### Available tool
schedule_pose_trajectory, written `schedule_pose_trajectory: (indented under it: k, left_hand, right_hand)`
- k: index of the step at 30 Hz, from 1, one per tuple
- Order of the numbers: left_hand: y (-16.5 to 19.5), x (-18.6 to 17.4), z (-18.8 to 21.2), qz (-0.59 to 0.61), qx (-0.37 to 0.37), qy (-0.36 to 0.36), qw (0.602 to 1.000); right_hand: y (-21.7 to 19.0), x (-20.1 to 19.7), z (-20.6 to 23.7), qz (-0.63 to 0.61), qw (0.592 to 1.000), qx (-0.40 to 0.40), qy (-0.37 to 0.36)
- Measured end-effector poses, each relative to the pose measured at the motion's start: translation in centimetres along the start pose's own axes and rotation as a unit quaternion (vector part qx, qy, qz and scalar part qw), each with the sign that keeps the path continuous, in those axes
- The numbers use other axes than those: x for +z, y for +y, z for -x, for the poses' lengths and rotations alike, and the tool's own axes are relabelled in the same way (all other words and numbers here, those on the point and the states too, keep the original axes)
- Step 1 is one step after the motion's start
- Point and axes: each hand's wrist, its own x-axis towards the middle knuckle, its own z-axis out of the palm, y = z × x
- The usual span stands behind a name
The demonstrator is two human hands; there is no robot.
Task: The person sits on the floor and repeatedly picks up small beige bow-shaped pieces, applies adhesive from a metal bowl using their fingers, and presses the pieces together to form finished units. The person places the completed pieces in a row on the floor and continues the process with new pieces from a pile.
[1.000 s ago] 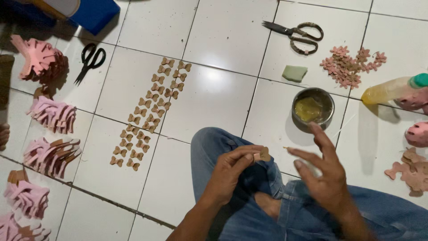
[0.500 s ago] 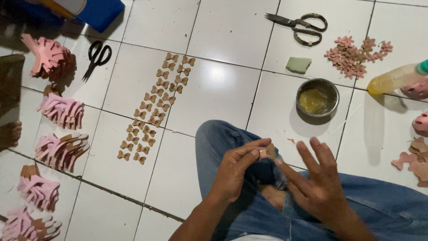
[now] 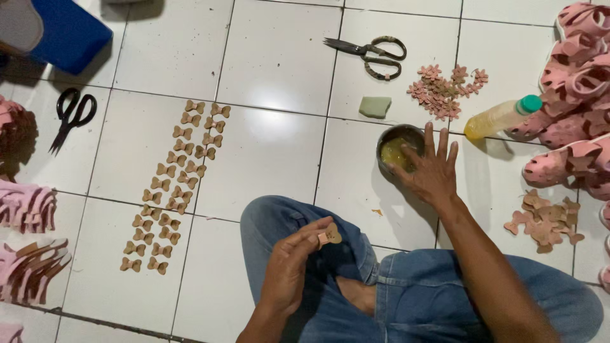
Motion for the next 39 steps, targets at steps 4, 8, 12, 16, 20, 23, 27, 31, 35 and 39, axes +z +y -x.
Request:
schedule_pose_trajectory:
  k: [4,8,12,16,20,23,27,31,35,39]
  left_hand:
    - [0.0,-0.2,-1.1,0.004,-0.009,0.005,1.000]
    - [0.0,-0.2,-1.1,0.022,-0.007,-0.004,1.000]
    - [-0.2,0.1,-0.8,0.003,0.032,-0.028,0.999]
    - [-0.8,0.7,0.1,-0.020,0.064,-0.041,0.997]
    - [-1.1,0.9,1.3,-0.066,0.102,-0.070,0.990]
    - [-1.1,1.0,2.1,-0.085,0.125,-0.086,0.985]
    - [-1.2,1.1,2.5,0.010,0.058,-0.068,0.996]
    - [-1.2,0.8,2.4,0.029,0.054,-0.061,0.996]
    - [-1.5,0.9,2.5,0.009,0.062,-0.067,0.996]
    - [-1.6,1.3,2.7,0.037,0.055,-0.081,0.995]
  right_hand:
    - [0.8,0.3,-0.3,-0.001,1.000,0.002,0.001]
    - [0.4,0.0,2.6,-0.036,0.999,-0.023,-0.004]
    - [-2.8,-2.9,7.4,-0.244,0.969,-0.029,-0.008]
    - [-7.4,-6.4,13.5,-0.369,0.919,-0.125,0.067]
    - [-9.7,-7.5,15.2,-0.343,0.914,-0.188,0.108]
    - [-10.2,-7.3,15.3,-0.320,0.917,-0.207,0.120]
    - [-10.2,-7.0,16.2,-0.270,0.927,-0.228,0.129]
    - [-10.0,-7.3,17.4,-0.280,0.922,-0.231,0.132]
    - [-10.0,-7.1,17.1,-0.325,0.916,-0.193,0.134]
    - [-10.4,-6.3,16.5,-0.236,0.931,-0.233,0.152]
